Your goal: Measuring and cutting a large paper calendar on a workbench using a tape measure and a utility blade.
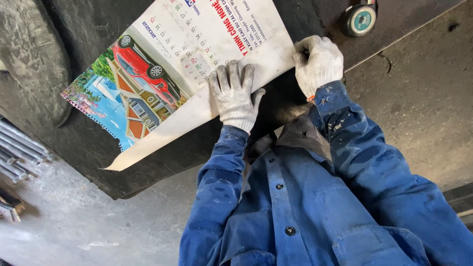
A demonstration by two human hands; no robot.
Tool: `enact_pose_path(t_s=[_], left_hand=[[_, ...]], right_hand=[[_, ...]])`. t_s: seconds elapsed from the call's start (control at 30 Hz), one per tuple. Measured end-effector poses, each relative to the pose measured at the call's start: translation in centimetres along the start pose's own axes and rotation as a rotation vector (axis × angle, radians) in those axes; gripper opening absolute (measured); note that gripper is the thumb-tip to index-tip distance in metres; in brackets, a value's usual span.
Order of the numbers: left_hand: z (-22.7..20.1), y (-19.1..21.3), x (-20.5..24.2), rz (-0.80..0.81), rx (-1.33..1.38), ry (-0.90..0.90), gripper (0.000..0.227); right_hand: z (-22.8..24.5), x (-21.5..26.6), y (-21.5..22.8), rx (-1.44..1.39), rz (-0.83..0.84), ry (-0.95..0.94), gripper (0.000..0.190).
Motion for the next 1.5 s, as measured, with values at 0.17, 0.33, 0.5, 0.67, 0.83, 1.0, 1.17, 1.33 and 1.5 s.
enact_pose_path(t_s=[0.17, 0.33, 0.5, 0.67, 0.83, 1.0, 1.17, 1.33, 1.5], left_hand=[[0.0, 0.2, -0.1, 0.003, 0.001, -0.002, 0.075], [0.0, 0.2, -0.2, 0.0, 0.003, -0.006, 0.075], [0.1, -0.1, -0.2, -0.003, 0.008, -0.01, 0.076], [0.1, 0.2, -0.1, 0.005, 0.019, 0.001, 0.076], [0.5, -0.1, -0.3, 0.012, 0.016, 0.003, 0.078], [1.3, -3.0, 0.0, -0.038, -0.012, -0.015, 0.066], [1.4, -3.3, -0.1, -0.06, -0.043, 0.002, 0.056], [1.1, -1.9, -0.2, -0.064, -0.001, -0.007, 0.066], [1.4, 0.4, -0.7, 0.07, 0.007, 0.032, 0.077]], right_hand=[[0.3, 0.1, 0.2, 0.062, -0.027, 0.031, 0.021], [0.5, 0.2, 0.3, 0.067, -0.025, 0.039, 0.02], [1.1, 0.4, 0.5, 0.035, -0.049, 0.031, 0.017], [2.2, 1.0, 1.4, 0.066, -0.119, 0.039, 0.019], [5.3, 2.2, -0.3, 0.093, -0.024, -0.044, 0.04], [12.2, 0.9, -3.2, 0.399, 0.073, 0.444, 0.059], [10.2, 0.7, -6.8, 0.288, 0.226, 0.485, 0.072], [10.2, 0.3, -5.8, 0.201, 0.185, 0.494, 0.074], [12.0, -0.4, -4.2, 0.145, 0.226, 0.502, 0.069]])
Point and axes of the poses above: each hand's wrist, its own x-axis away from the middle knuckle, its own y-axis out of the back of the hand, z = x × y, the point moved 10 cm from there along -x, towards the middle knuckle, and after that the axes turned 11 degrees about y, right-handed, at the moved point
